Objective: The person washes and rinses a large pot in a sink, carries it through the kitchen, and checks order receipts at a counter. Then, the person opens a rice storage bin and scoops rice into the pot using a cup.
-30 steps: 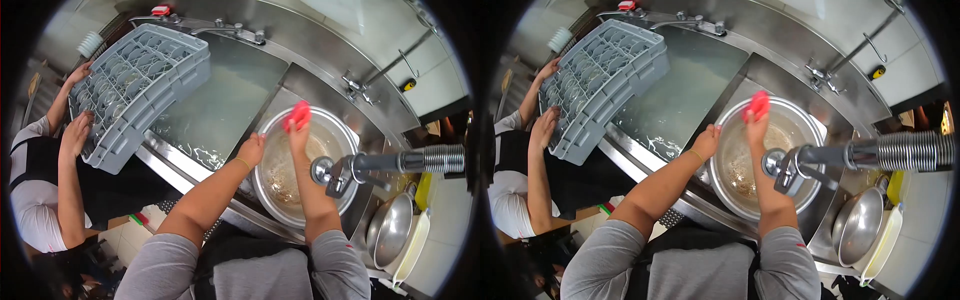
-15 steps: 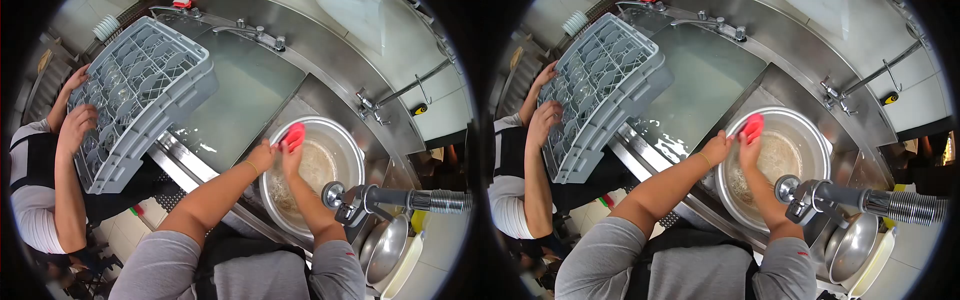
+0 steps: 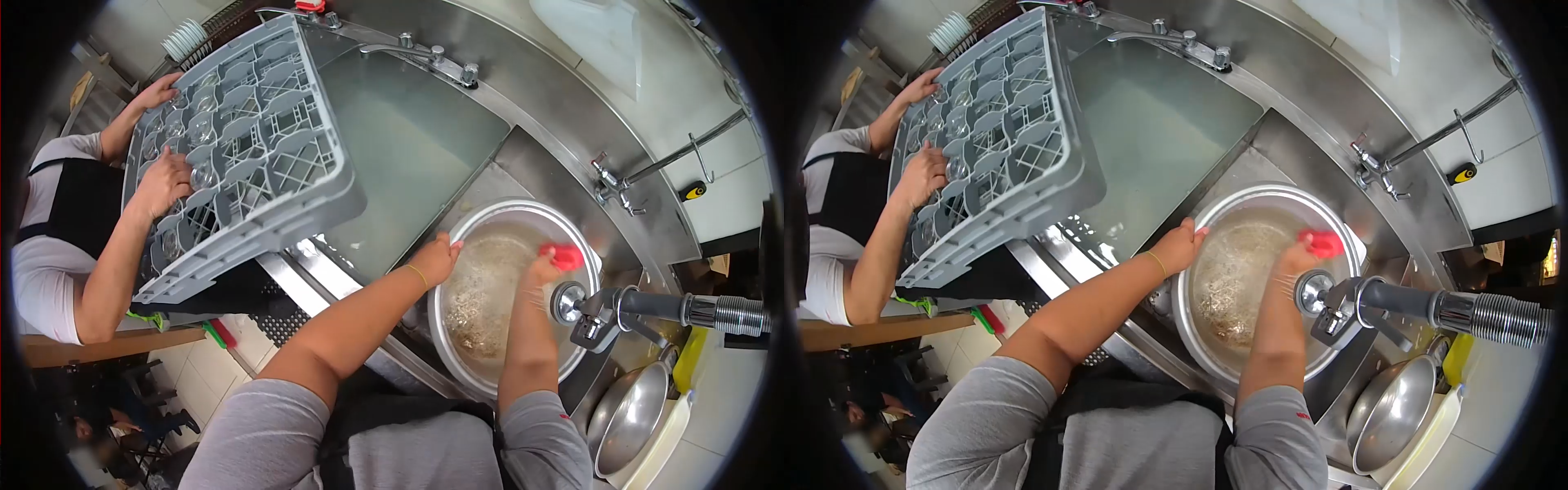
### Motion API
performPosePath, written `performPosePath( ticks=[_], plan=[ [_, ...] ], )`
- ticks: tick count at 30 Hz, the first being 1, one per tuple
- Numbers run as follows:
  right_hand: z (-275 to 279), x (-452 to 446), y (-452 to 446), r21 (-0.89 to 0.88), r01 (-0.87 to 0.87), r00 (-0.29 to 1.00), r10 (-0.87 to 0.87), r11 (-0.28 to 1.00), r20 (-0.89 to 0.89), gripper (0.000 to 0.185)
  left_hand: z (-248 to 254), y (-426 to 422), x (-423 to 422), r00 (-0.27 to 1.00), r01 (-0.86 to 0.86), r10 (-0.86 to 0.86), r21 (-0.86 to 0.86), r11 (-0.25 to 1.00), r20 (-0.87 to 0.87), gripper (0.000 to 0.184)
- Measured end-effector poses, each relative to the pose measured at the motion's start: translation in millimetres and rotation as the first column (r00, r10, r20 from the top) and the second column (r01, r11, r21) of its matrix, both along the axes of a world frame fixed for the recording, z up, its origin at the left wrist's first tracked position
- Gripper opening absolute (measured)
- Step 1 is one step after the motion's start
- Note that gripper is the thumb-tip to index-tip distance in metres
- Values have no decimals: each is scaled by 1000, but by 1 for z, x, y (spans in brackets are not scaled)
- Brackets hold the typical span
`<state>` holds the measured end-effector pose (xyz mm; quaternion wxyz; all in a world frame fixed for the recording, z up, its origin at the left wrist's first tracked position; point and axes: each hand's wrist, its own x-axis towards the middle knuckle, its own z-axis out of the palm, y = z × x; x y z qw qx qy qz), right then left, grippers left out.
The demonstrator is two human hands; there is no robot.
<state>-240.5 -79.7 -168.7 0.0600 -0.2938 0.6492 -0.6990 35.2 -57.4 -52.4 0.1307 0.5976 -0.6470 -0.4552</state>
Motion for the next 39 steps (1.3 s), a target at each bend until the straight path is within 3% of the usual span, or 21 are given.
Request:
performPosePath(
  ticks=[1, 3, 4, 5, 6, 7, 9, 10, 11, 14, 15, 17, 20, 22, 25, 28, 31, 34, 35, 38, 39],
  plan=[
    [-27, -14, 4, 112, 115, 981, -131, 987, 144, 35, -2, 2, -5, 1000, -8, 8, -2, 1000, -11, 43],
    [-37, 0, -5, 175, 70, 833, -154, 982, 532, 22, 0, 7, -6, 1000, -16, 16, -22, 1000, -14, 43],
    [-59, 12, -10, 246, -244, 871, 100, 938, 482, 24, 2, 8, -4, 1000, -17, 17, -31, 999, -8, 43],
    [-25, 55, 3, 120, -546, 754, 423, 829, 503, 32, 2, 10, -2, 1000, -16, 16, -40, 999, -3, 43],
    [-9, 90, 18, 324, -599, 788, 465, 732, 404, 38, 2, 8, -1, 999, -34, 35, -19, 999, 5, 44],
    [7, 118, 40, 328, -726, 687, 664, 605, 296, 48, 5, 4, 3, 999, -47, 47, -3, 999, 15, 45],
    [24, 130, 108, 587, -799, 359, 887, 131, 291, 61, 21, 0, 11, 998, -59, 58, 35, 998, 33, 46],
    [2, 111, 136, 630, -775, 256, 882, -57, 396, 65, 23, 1, 9, 998, -46, 45, 30, 998, 46, 46],
    [47, 96, 139, 547, -707, 78, 719, -448, 691, 58, 24, 1, 8, 998, -35, 34, 24, 999, 58, 47],
    [65, 98, 118, 541, -575, 74, 619, -615, 782, 40, 15, 1, -1, 999, -26, 27, -29, 999, 34, 47],
    [32, 103, 100, 386, -882, 263, 399, -268, 878, 21, 9, 2, -2, 999, -38, 38, -44, 998, 10, 46],
    [90, 129, 50, 211, -808, 479, 405, 551, 779, 14, 12, 1, -1, 999, -45, 45, 7, 999, 0, 47],
    [101, 146, 68, 270, -800, 527, 413, 536, 743, 22, 0, -1, 3, 995, -96, 95, -14, 995, -39, 48],
    [92, 133, 127, 376, -925, 294, 728, 54, 619, 14, -9, -4, 5, 994, -108, 107, -39, 993, -31, 49],
    [136, 115, 120, 593, -638, 274, 576, -490, 770, 17, 1, 1, 5, 996, -85, 85, -36, 996, 6, 50],
    [152, 149, 81, 702, -703, 607, 613, 118, 505, 26, -4, 3, 6, 995, -99, 99, -57, 993, -9, 50],
    [161, 146, 125, 621, -767, 518, 728, 162, 449, 30, -9, 5, 12, 991, -129, 126, -103, 986, -39, 50],
    [191, 120, 163, 868, -424, -13, 960, -259, 280, 29, 0, 11, 12, 992, -123, 125, -65, 990, 34, 51],
    [215, 124, 146, 796, -283, 54, 819, -536, 571, 30, 9, 14, 8, 991, -112, 114, -40, 993, 72, 52],
    [191, 147, 136, 787, -617, 492, 774, -13, 399, 35, 21, 28, 5, 984, -49, 62, -79, 996, 168, 46],
    [183, 146, 145, 812, -582, 527, 780, 43, 337, 35, 23, 28, 5, 982, -62, 78, -97, 993, 171, 47]
  ],
)
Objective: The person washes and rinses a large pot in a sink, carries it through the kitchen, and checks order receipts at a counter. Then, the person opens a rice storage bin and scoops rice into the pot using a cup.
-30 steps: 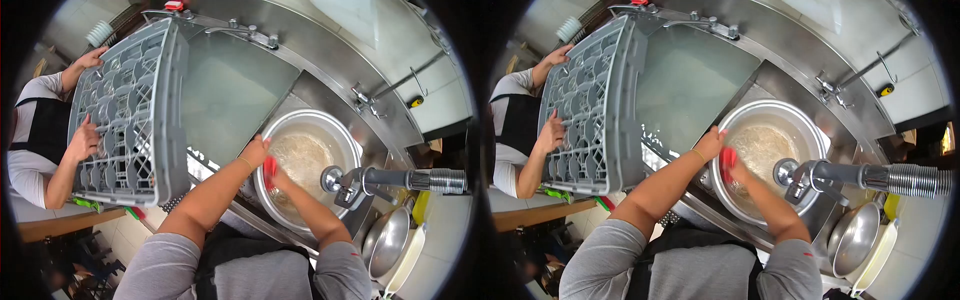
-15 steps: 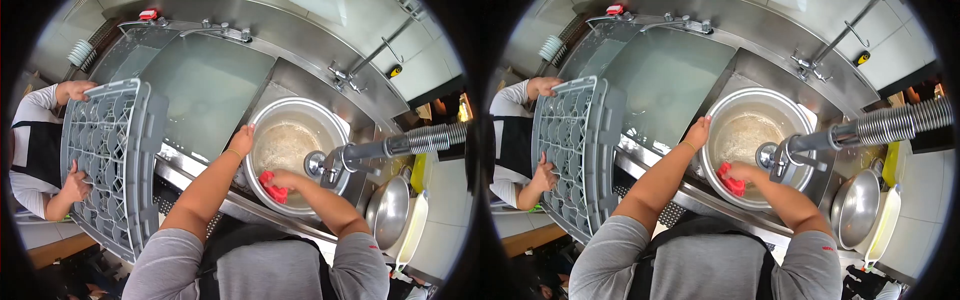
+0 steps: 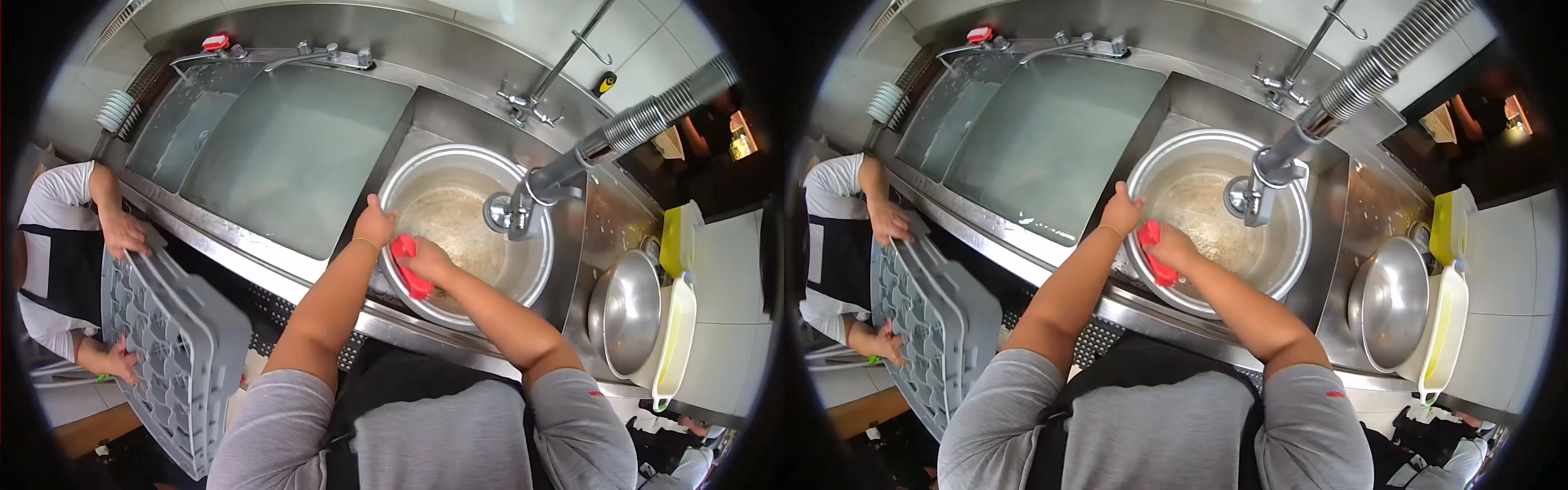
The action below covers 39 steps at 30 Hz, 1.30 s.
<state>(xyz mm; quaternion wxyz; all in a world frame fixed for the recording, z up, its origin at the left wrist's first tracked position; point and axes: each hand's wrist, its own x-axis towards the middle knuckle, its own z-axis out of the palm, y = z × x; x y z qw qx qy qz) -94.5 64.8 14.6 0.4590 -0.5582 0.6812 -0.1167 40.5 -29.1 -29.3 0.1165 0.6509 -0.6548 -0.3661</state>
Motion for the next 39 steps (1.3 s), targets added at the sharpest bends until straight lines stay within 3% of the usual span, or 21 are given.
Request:
performPosePath(
  ticks=[3, 4, 6, 7, 9, 11, 13, 15, 16, 18, 21, 22, 24, 25, 27, 30, 32, 34, 36, 37, 39],
  plan=[
    [-65, -80, 46, 152, -573, 786, 592, 806, -177, 37, 1, 4, 3, 1000, -3, 3, -14, 1000, 7, 48],
    [-41, -108, 47, 364, -629, 651, 722, 687, -236, 37, 3, 3, 3, 1000, 1, -1, 4, 1000, 11, 48],
    [-18, -148, 52, 578, -558, 535, 791, 595, -296, 32, 4, 14, 0, 1000, -1, 1, 12, 1000, 8, 48],
    [-22, -158, 51, 584, -485, 581, 739, 650, -340, 28, 1, 16, -2, 1000, 2, -2, 7, 1000, 6, 47],
    [-29, -156, 55, 482, -495, 636, 680, 723, -366, 24, -1, 17, -5, 1000, 8, -8, 3, 1000, 13, 47],
    [-5, -114, 73, 268, -636, 649, 689, 724, -324, 22, -2, 16, -6, 1000, 12, -12, 19, 1000, 15, 46],
    [-25, -144, 73, 402, -561, 640, 688, 723, -343, 18, -1, 23, -4, 1000, 15, -15, -4, 1000, 25, 46],
    [-53, -192, 45, 567, -456, 364, 725, 686, -584, 19, 3, 19, -7, 999, 27, -27, 9, 1000, 26, 46],
    [-59, -217, 20, 653, -361, 27, 707, 666, -707, 23, 4, 21, -8, 999, 29, -30, 45, 999, 20, 46],
    [-43, -250, -22, 132, -517, 224, 282, 846, -933, 20, 4, 20, -11, 1000, 17, -18, 72, 997, 17, 45],
    [-53, -246, -5, 449, -442, 138, 553, 777, -821, 21, 7, 20, -12, 999, 21, -24, 63, 998, 44, 44],
    [-55, -241, 25, 496, -524, 166, 654, 693, -738, 20, 6, 18, -13, 998, 31, -34, 69, 997, 46, 44],
    [-52, -208, 58, 535, -700, 283, 872, 473, -399, 18, 3, 13, -13, 998, 29, -33, 78, 997, 48, 43],
    [-9, -162, 60, 573, -706, 287, 908, 417, -306, 28, 4, 13, -11, 998, 27, -32, 82, 996, 53, 43],
    [-17, -134, 75, 67, -778, 616, 779, 625, -120, 38, 9, 15, -12, 997, 21, -28, 94, 995, 73, 42],
    [-95, -134, 77, -74, -663, 748, 659, 745, -73, 45, 8, 21, -10, 994, 8, -22, 123, 992, 111, 45],
    [-117, -159, 51, 83, -728, 642, 719, 681, -267, 45, 15, 31, -5, 990, -26, 0, 185, 982, 140, 48],
    [-140, -184, 24, 188, -582, 662, 595, 791, -455, 44, 29, 45, -6, 988, -77, 34, 292, 953, 150, 54],
    [-152, -190, -2, -2, -97, 877, 84, 995, -474, 43, 41, 55, -7, 992, -82, 30, 441, 894, 123, 66],
    [-158, -183, -15, -125, 129, 912, -167, 984, -375, 42, 43, 62, -8, 994, -85, 35, 513, 854, 107, 72],
    [-166, -149, -44, -293, 382, 910, -412, 876, -46, 41, 43, 71, -11, 970, -82, -19, 396, 914, 243, 84]
  ],
)
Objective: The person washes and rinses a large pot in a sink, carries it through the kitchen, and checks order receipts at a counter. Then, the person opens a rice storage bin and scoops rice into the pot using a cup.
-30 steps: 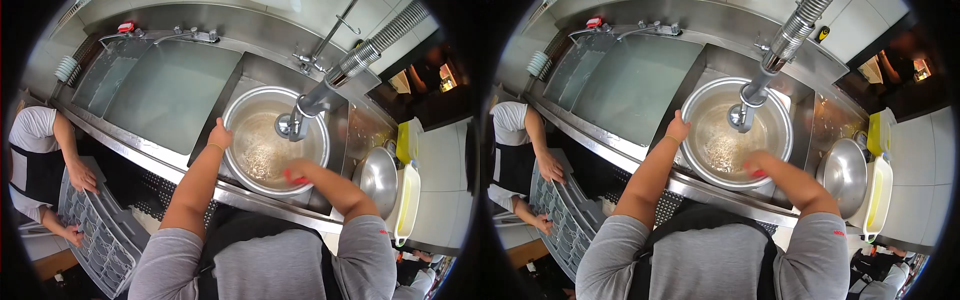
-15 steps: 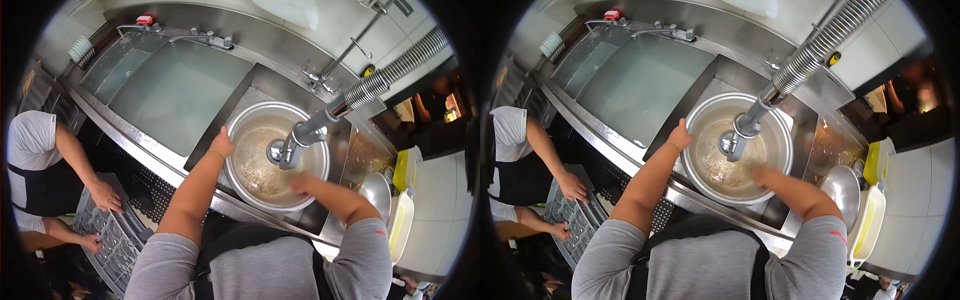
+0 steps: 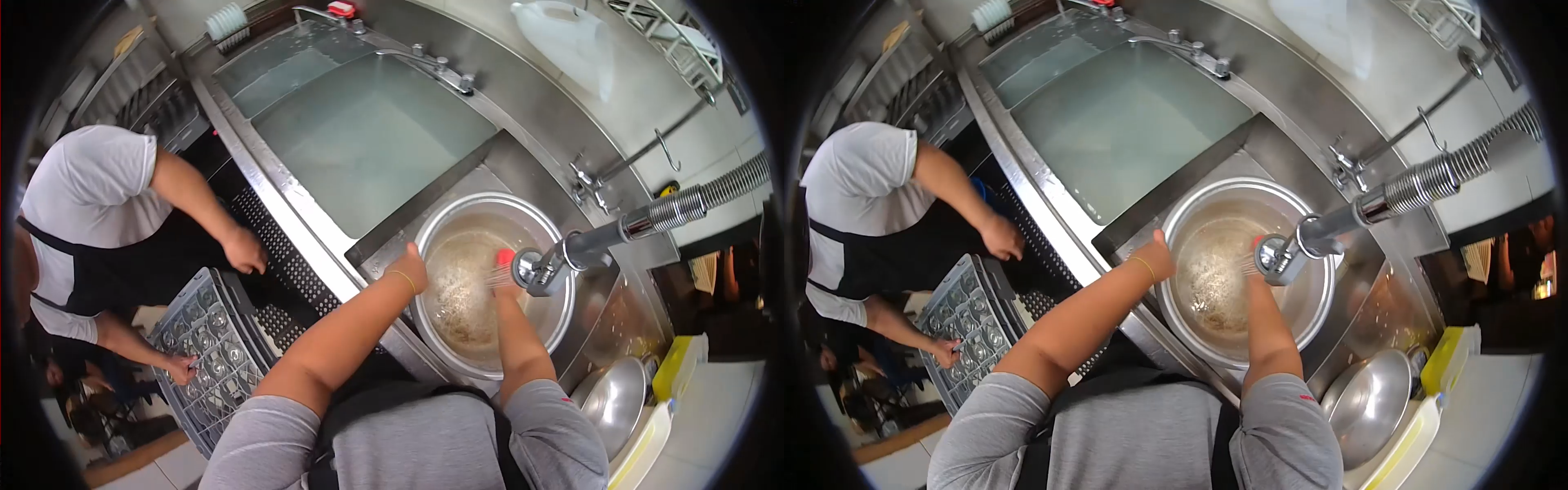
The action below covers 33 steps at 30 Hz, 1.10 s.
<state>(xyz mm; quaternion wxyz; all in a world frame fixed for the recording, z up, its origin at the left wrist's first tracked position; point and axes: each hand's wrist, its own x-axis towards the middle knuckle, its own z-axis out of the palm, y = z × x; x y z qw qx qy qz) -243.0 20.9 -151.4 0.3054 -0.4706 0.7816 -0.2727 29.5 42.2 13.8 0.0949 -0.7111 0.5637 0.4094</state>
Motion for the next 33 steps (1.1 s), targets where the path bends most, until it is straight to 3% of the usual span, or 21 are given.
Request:
performPosePath(
  ticks=[4, 7, 18, 33],
  plan=[
    [40, 66, -47, -267, 2, 941, 89, 964, 326, 40, 6, -1, -1, 985, 88, -83, -27, 996, 150, 100],
    [53, 44, -78, -255, 37, 888, 85, 966, 452, 38, 21, -14, 7, 996, 82, -83, 35, 996, 20, 105],
    [24, 13, -49, -75, 61, 856, -14, 995, 518, 33, 19, -19, 15, 994, 111, -112, 20, 994, 21, 114],
    [15, 1, -35, -63, 44, 808, 2, 997, 589, 27, 16, -5, 3, 992, 95, -96, 25, 995, 80, 114]
  ],
)
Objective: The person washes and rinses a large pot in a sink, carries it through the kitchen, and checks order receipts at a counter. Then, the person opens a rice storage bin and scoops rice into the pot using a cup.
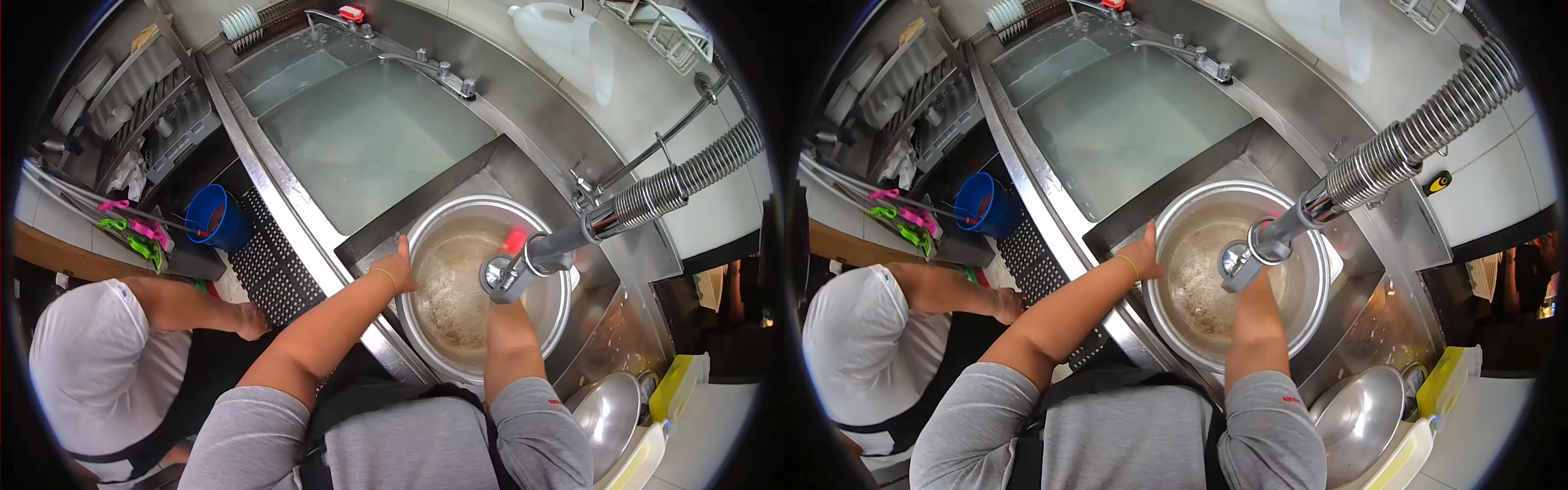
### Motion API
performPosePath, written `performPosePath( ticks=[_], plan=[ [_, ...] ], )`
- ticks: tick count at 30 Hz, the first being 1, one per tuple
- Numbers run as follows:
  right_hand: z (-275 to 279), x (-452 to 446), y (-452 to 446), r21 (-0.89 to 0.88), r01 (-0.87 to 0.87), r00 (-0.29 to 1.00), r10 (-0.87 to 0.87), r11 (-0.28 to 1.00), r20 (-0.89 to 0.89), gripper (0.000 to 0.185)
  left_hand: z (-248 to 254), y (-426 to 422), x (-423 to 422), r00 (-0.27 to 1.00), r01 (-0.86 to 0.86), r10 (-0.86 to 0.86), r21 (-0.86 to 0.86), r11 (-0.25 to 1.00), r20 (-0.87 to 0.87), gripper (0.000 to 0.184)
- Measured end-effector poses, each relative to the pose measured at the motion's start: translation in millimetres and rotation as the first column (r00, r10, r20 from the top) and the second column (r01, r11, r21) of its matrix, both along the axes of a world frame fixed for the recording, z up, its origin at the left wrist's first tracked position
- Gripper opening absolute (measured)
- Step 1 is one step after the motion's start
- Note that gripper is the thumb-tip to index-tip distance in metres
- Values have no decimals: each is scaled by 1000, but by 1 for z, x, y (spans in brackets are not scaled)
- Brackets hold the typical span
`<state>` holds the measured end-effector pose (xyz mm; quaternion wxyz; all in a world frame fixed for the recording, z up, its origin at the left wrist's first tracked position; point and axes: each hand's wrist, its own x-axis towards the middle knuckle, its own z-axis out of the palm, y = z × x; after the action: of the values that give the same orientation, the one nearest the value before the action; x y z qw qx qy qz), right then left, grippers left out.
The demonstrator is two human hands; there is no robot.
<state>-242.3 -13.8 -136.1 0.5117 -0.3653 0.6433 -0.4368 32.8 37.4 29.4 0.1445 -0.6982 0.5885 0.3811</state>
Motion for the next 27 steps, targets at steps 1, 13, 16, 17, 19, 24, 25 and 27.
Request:
performPosePath(
  ticks=[1, 13, 16, 17, 19, 24, 25, 27],
  plan=[
    [3, -5, -3, 2, -3, 1000, 3, 1000, 15, 26, 2, 2, -1, 1000, 1, -1, 19, 1000, 6, 114],
    [37, -14, 4, 140, -240, 961, 215, 961, 172, 21, -2, 15, -1, 999, 7, -6, -17, 1000, 39, 112],
    [64, -15, 18, 238, -452, 871, 368, 860, 325, 20, -1, 16, -3, 999, -2, 4, -35, 999, 38, 111],
    [70, -12, 23, 249, -484, 852, 388, 839, 352, 19, 1, 15, -4, 999, -9, 11, -27, 1000, 43, 110],
    [76, -5, 38, 240, -503, 837, 400, 830, 373, 19, 5, 16, -8, 998, -18, 19, -7, 1000, 55, 110],
    [110, 15, 59, 40, -376, 887, 347, 926, 303, 16, -23, 23, -24, 915, 404, -272, -683, 609, 299, 81],
    [127, 16, 63, 103, -375, 887, 325, 921, 327, 17, -27, 18, -31, 888, 445, -358, -736, 510, 289, 74],
    [147, 13, 70, 224, -361, 891, 263, 905, 371, 20, -18, 11, -61, 677, -311, 53, -220, 925, -734, 48]
  ],
)
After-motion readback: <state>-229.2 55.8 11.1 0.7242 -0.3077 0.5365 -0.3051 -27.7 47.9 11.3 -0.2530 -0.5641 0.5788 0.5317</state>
